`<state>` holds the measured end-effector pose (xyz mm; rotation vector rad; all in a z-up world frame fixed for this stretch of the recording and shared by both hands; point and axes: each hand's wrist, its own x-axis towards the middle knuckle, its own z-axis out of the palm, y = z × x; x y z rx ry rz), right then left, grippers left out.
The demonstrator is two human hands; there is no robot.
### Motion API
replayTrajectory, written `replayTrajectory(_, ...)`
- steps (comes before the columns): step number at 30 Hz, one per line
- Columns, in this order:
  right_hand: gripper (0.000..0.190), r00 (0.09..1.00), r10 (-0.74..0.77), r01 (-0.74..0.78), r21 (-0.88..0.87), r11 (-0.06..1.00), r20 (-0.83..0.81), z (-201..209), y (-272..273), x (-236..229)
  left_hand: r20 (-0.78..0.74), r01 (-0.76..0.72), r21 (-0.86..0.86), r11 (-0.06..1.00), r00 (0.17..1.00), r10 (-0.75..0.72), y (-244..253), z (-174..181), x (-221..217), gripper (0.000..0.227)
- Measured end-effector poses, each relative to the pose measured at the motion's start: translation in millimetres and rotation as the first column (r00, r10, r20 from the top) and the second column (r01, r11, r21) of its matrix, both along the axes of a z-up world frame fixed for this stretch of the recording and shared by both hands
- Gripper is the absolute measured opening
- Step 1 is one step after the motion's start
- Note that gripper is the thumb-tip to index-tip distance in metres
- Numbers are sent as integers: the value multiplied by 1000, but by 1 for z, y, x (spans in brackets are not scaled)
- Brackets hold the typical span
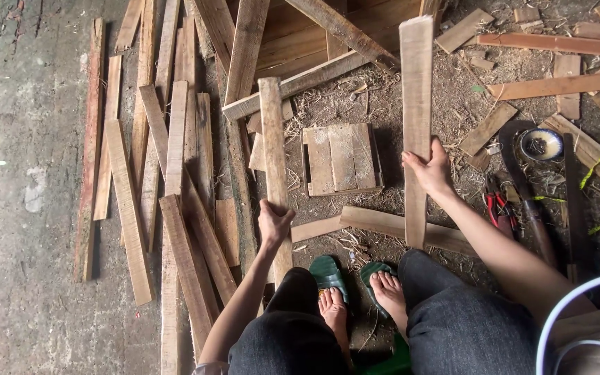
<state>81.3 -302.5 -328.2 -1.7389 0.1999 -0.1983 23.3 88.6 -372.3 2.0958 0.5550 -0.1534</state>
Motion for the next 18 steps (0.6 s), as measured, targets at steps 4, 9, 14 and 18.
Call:
replayTrajectory(4,41,996,-18,36,-214,976,86,27,2,7,8,-42,9,999,999,42,31,-24,-4,52)
replayTrajectory(9,37,987,13,21,-207,978,162,19,-11,21,-37,-94,84,992,995,97,61,-25,-16,52)
replayTrajectory(14,40,986,140,-123,-168,978,93,45,-9,16,-77,-94,179,979,991,109,98,-41,-27,54)
replayTrajectory(18,56,973,211,-227,-201,953,-94,65,4,-11,-73,-159,245,956,981,182,119,-28,-42,55)
